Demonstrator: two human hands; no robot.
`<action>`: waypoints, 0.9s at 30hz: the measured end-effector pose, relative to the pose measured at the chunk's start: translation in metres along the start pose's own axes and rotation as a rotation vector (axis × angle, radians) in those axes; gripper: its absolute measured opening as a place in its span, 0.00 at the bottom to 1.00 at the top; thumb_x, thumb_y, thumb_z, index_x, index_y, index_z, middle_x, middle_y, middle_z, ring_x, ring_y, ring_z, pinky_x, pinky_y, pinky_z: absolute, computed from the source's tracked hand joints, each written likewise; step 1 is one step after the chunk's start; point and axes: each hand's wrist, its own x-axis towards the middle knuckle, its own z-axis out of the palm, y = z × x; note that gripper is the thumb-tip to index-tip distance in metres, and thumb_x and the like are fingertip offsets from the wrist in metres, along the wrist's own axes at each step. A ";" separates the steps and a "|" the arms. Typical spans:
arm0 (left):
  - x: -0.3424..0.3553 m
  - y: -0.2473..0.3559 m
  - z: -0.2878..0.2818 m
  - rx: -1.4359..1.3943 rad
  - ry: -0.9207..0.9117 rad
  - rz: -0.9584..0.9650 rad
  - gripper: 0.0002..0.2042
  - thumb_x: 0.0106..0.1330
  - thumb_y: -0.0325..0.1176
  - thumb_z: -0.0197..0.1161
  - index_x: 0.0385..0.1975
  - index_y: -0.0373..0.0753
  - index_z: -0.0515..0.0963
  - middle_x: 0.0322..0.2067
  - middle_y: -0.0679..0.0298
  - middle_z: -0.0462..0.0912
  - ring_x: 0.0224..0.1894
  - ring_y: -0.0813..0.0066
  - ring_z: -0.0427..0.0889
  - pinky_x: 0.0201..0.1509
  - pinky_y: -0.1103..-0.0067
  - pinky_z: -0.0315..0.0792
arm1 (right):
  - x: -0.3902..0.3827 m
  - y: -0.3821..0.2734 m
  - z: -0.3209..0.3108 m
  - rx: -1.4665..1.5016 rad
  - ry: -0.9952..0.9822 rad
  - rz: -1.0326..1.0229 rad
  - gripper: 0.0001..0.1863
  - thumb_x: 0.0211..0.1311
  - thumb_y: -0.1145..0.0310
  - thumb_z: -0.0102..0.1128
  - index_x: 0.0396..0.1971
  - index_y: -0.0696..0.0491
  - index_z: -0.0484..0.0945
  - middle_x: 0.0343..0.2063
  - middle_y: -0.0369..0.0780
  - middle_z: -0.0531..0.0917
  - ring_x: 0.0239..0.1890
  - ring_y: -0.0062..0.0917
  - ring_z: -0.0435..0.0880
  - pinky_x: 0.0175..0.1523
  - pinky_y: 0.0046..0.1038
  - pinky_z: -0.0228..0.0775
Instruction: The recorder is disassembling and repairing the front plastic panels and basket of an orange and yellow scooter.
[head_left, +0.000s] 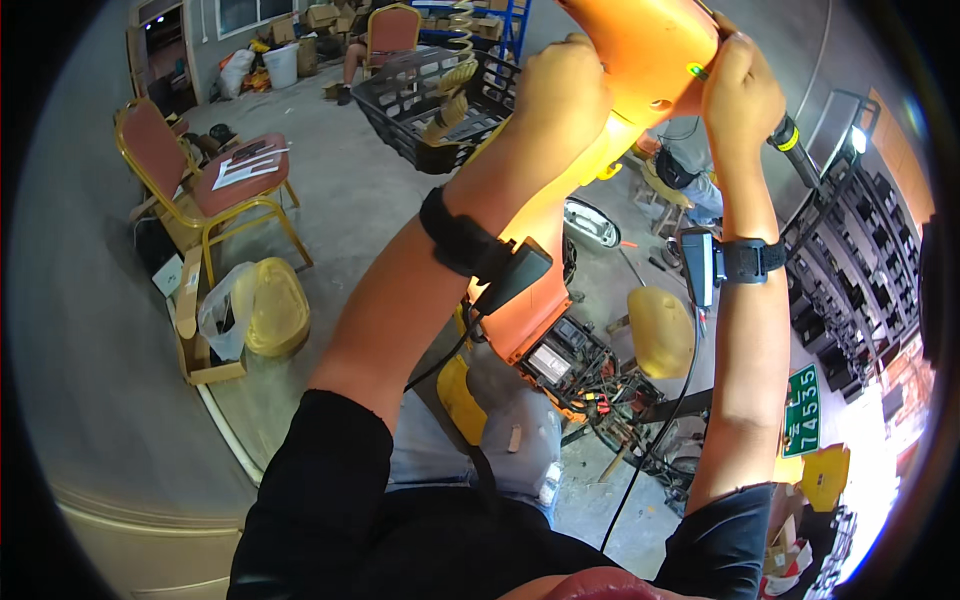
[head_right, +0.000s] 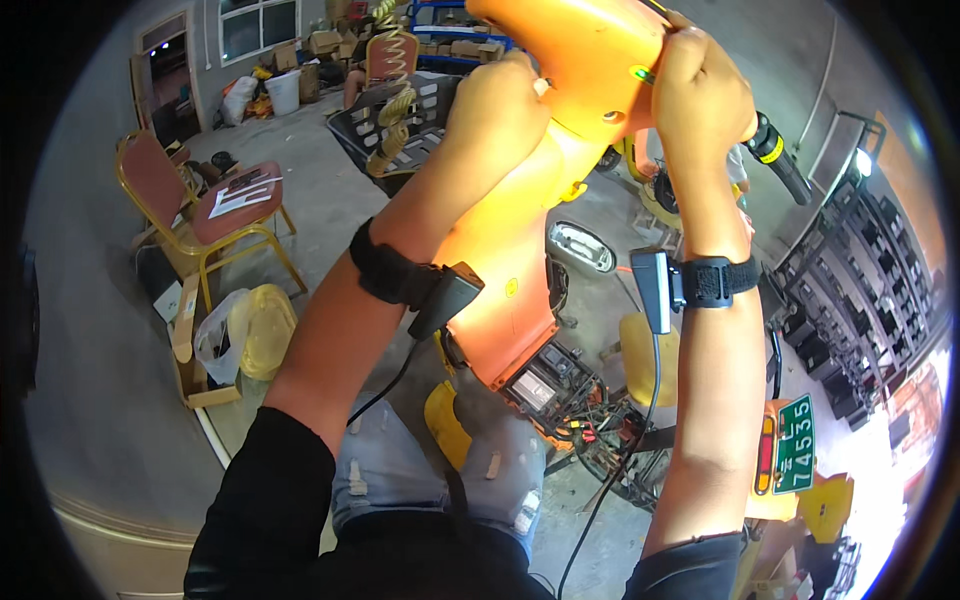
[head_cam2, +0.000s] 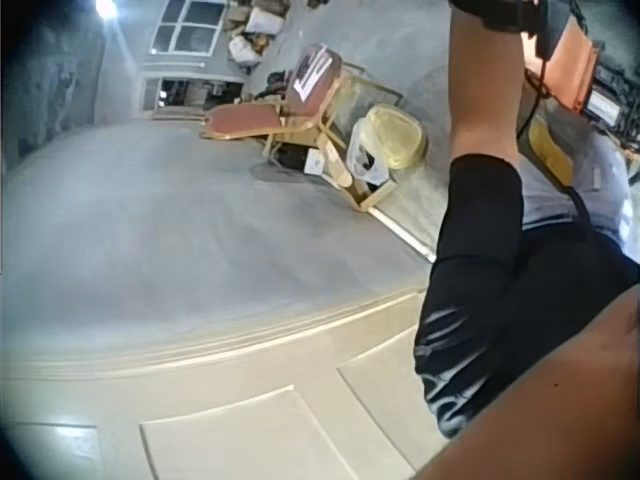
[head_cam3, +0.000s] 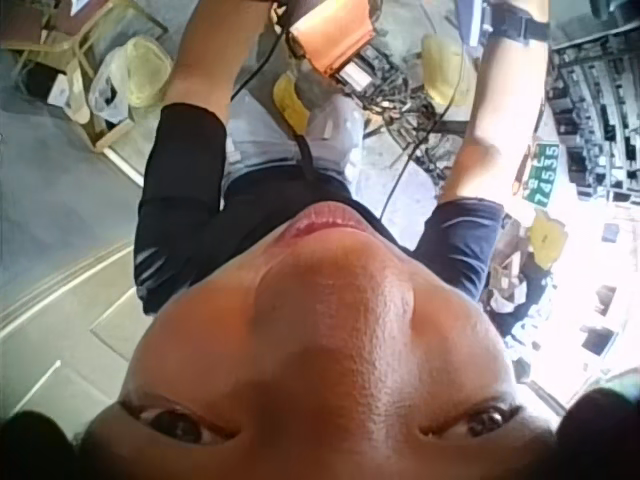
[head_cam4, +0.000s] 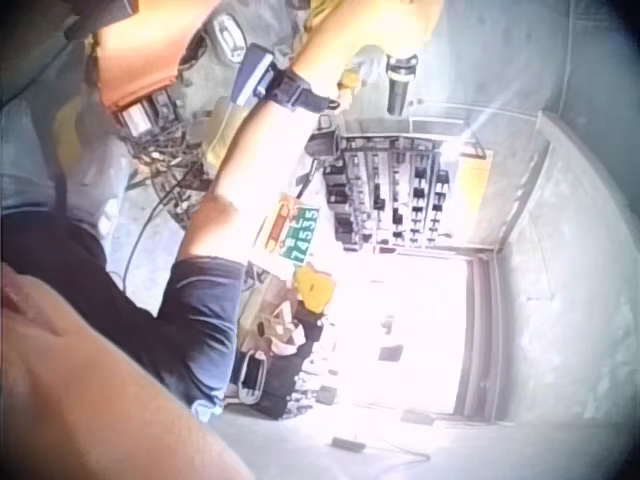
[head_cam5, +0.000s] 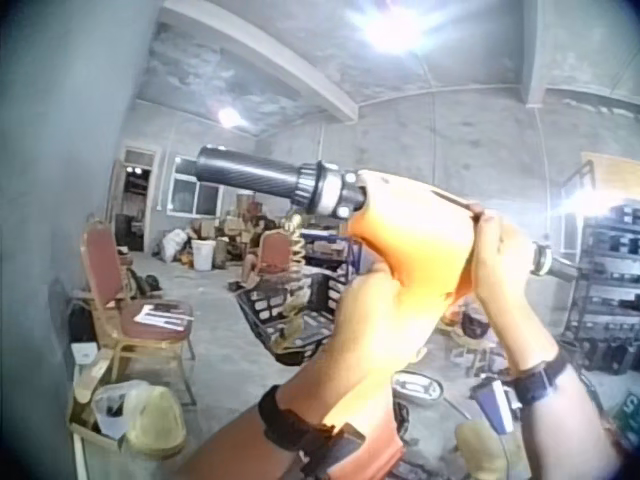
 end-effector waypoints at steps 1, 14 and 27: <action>0.000 0.001 -0.001 0.033 0.014 -0.010 0.09 0.64 0.31 0.63 0.37 0.30 0.80 0.32 0.44 0.86 0.39 0.44 0.87 0.46 0.56 0.79 | 0.000 0.006 0.002 -0.007 0.031 -0.037 0.25 0.74 0.54 0.41 0.49 0.47 0.88 0.33 0.43 0.89 0.41 0.34 0.89 0.49 0.32 0.76; -0.007 -0.001 0.004 -0.063 0.003 0.048 0.10 0.70 0.30 0.59 0.38 0.26 0.76 0.34 0.38 0.83 0.40 0.37 0.84 0.48 0.52 0.76 | 0.000 0.018 0.011 0.152 0.110 -0.067 0.21 0.75 0.62 0.46 0.44 0.61 0.87 0.35 0.50 0.89 0.41 0.34 0.89 0.49 0.32 0.77; 0.003 -0.026 0.024 0.132 0.130 0.228 0.07 0.63 0.29 0.63 0.35 0.31 0.80 0.34 0.45 0.85 0.37 0.43 0.86 0.44 0.57 0.79 | 0.000 0.008 0.011 0.272 0.099 -0.081 0.22 0.76 0.60 0.46 0.46 0.61 0.86 0.36 0.50 0.89 0.42 0.33 0.88 0.51 0.30 0.76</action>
